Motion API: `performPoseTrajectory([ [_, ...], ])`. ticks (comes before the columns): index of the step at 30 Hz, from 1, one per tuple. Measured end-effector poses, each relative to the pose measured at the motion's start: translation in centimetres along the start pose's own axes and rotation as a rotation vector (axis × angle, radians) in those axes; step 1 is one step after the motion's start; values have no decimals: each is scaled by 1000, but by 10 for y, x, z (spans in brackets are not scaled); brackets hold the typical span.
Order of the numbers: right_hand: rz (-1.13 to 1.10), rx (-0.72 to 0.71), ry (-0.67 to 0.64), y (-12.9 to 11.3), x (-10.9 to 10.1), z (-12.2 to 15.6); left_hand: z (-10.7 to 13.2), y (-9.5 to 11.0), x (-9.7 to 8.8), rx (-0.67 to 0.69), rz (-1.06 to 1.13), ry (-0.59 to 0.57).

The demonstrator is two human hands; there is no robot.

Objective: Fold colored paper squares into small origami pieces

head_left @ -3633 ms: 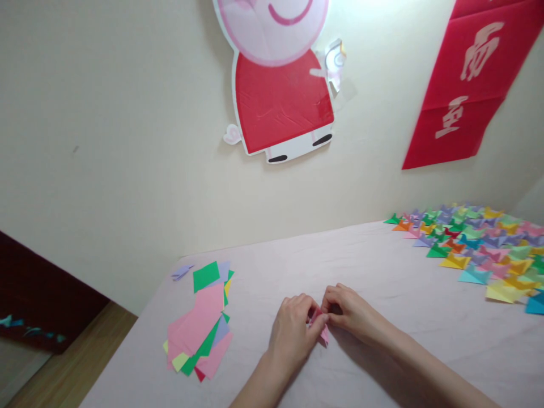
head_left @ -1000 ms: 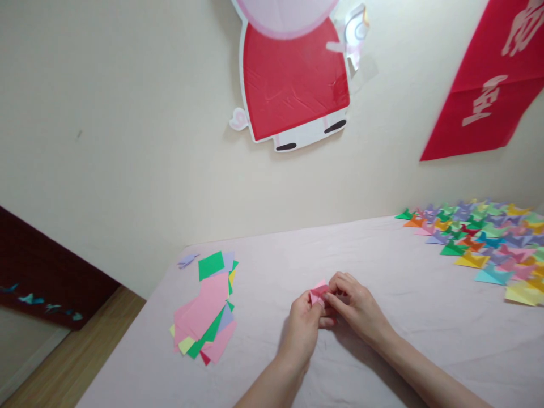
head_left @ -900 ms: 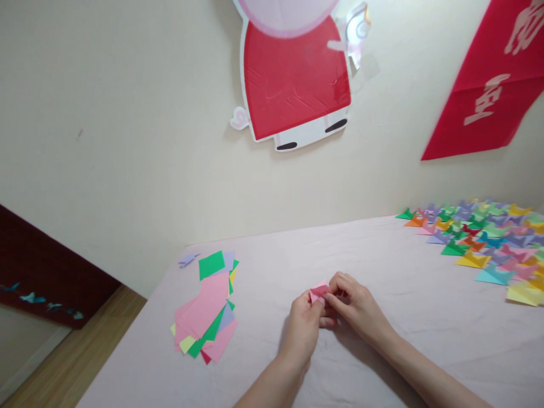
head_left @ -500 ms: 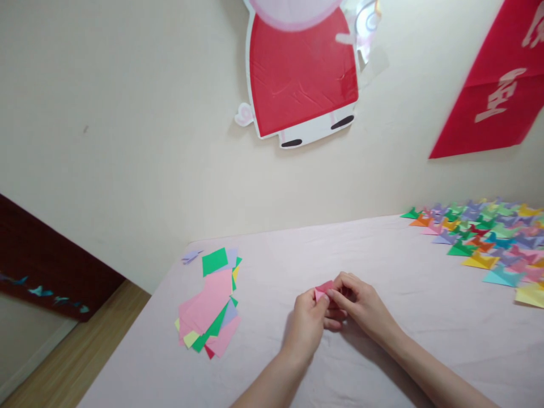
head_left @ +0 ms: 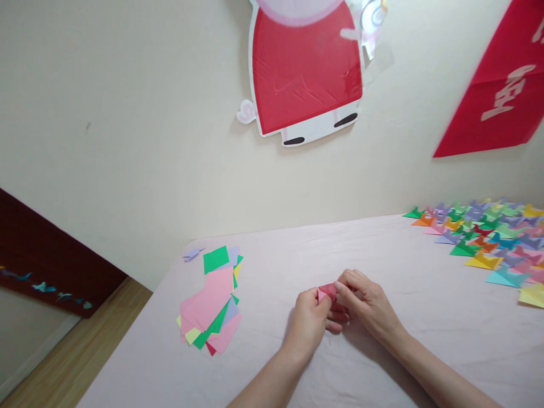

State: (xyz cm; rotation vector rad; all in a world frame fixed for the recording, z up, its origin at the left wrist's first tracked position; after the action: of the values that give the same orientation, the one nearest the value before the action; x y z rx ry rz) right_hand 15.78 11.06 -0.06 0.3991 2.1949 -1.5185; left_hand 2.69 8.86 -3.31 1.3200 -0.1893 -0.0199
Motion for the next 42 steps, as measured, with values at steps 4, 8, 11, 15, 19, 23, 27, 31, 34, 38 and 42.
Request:
performPoseTrajectory([
  [4, -7, -9, 2, 0, -6, -1, -1, -2, 0, -5, 9, -7],
  [8, 17, -13, -90, -2, 0, 2, 0, 0, -1, 20, 23, -35],
  [11, 2, -1, -108, -2, 5, 3, 3, 8, 0, 15, 58, -111],
  [15, -13, -36, -82, -3, 5, 4, 8, 21, -1, -20, 118, -229],
  [19, -30, -47, -76, -2, 5, 5, 9, 25, -2, -57, 156, -267],
  [23, -28, -67, -66, -1, 7, 5, 6, 22, -2, -74, 163, -260],
  [27, -4, -113, -55, -1, 8, 5, 5, 20, -3, -59, 166, -212],
  [31, 37, -130, -49, 1, 8, 5, 6, 19, -3, -36, 163, -192],
  [34, 72, -134, -58, 4, 11, 6, 6, 18, -4, -24, 155, -178],
  [38, 96, -121, -81, 8, 15, 5, 4, 15, -4, -18, 139, -147],
  [42, 83, -81, -99, 8, 14, 5, 2, 10, -3, -31, 115, -123],
])
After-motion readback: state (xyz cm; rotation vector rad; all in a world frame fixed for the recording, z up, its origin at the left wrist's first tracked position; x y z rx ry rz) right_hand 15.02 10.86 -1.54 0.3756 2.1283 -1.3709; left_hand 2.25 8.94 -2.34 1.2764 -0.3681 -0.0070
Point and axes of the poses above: each hand's wrist, its own z-axis away from the middle knuckle, its own x-axis out of the palm, y = z × x, the point moved 3 cm from there along -z, towards the middle knuckle, and after that the axes turned 3 degrees about x, right-handed, at the moved point
